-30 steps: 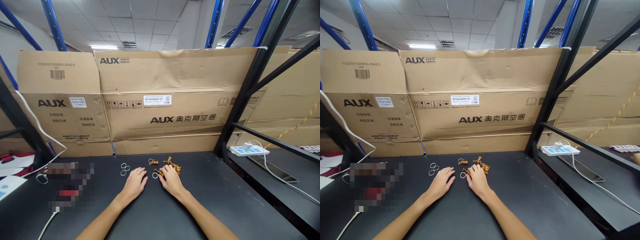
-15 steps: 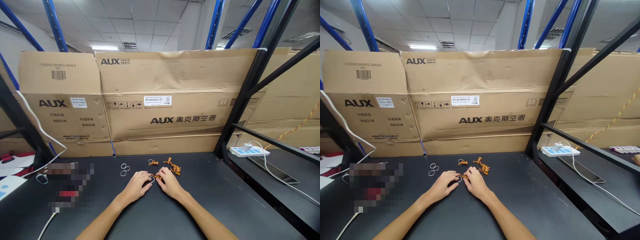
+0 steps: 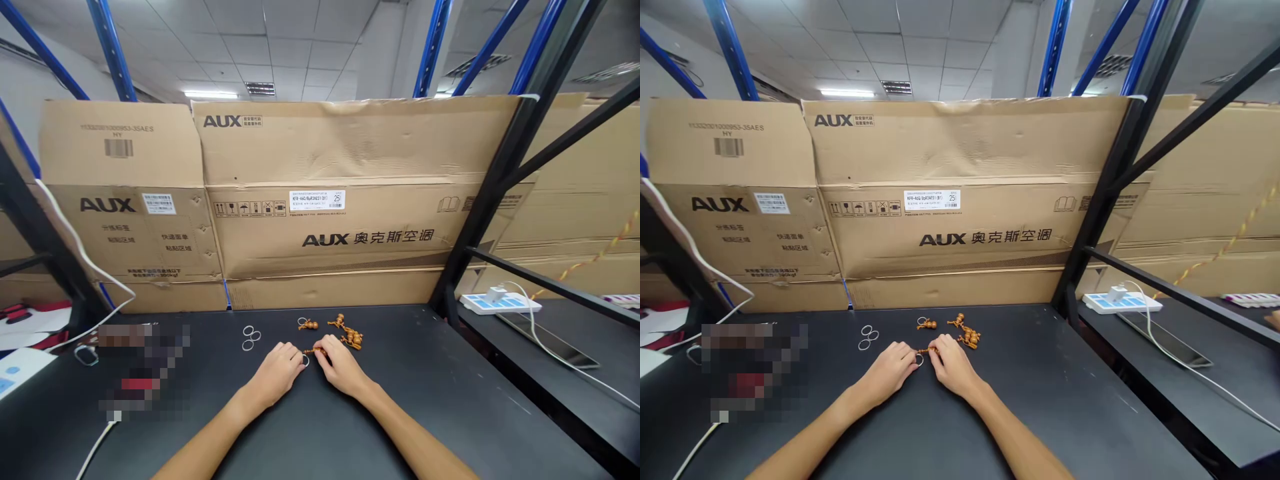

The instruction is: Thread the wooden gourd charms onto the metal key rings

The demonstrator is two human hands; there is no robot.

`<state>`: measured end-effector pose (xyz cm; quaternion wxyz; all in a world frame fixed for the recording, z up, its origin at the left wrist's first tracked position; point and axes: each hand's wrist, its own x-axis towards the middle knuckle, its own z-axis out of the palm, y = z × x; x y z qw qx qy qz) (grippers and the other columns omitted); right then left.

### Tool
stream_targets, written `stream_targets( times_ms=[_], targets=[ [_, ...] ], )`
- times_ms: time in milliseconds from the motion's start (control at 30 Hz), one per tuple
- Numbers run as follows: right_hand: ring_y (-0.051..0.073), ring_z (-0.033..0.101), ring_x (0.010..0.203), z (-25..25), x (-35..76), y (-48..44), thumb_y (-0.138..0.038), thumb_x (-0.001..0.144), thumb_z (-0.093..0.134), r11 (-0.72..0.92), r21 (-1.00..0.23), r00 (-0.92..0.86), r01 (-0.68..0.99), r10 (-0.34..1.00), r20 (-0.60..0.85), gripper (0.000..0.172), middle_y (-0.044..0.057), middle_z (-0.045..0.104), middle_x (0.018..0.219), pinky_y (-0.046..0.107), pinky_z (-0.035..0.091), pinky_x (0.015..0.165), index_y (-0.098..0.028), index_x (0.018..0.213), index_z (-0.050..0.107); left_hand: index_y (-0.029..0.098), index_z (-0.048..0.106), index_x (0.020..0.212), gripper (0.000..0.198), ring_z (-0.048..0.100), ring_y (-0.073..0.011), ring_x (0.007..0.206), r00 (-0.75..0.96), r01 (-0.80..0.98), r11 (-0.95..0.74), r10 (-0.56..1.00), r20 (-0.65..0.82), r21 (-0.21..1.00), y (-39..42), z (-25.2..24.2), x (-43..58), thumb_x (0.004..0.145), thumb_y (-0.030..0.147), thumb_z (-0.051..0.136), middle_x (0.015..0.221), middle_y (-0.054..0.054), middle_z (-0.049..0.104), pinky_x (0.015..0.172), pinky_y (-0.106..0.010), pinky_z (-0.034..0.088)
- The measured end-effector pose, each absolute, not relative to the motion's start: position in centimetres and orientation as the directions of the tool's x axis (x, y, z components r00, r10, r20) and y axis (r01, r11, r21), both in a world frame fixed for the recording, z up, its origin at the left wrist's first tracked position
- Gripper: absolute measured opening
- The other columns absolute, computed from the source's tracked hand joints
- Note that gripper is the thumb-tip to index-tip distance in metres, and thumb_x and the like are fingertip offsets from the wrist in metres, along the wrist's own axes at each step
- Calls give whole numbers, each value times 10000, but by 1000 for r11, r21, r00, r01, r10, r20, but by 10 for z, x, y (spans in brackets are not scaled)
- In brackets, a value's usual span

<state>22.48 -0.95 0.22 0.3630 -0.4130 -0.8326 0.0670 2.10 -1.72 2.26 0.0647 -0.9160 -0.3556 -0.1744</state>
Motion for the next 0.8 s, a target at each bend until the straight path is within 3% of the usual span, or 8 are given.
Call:
stream_targets(
  times_ms=[167, 600, 800],
  targets=[
    [196, 548, 845, 6, 224, -12, -165, 899, 454, 668, -425, -416, 611, 727, 546, 121, 57, 587, 889, 325, 470, 773, -202, 921, 566, 184, 562, 885, 261, 564, -236, 815, 676, 668, -743, 628, 386, 38, -18, 22, 21, 982, 247, 329, 888, -85, 600, 718, -367, 421],
    [197, 538, 886, 6, 225, -11, -140, 847, 531, 672, -469, -428, 573, 734, 528, 113, 52, 592, 932, 335, 464, 801, -204, 932, 571, 206, 501, 911, 210, 554, -204, 898, 413, 644, -582, 811, 415, 496, -9, 12, 12, 979, 269, 312, 969, -63, 597, 839, -376, 446],
    [190, 550, 885, 9, 223, -13, -141, 858, 534, 707, -481, -441, 518, 703, 558, 116, 46, 616, 928, 331, 464, 807, -213, 939, 575, 210, 487, 890, 215, 543, -199, 892, 507, 594, -623, 781, 364, 509, -16, 23, 14, 981, 272, 303, 965, -53, 597, 832, -376, 436]
  ],
)
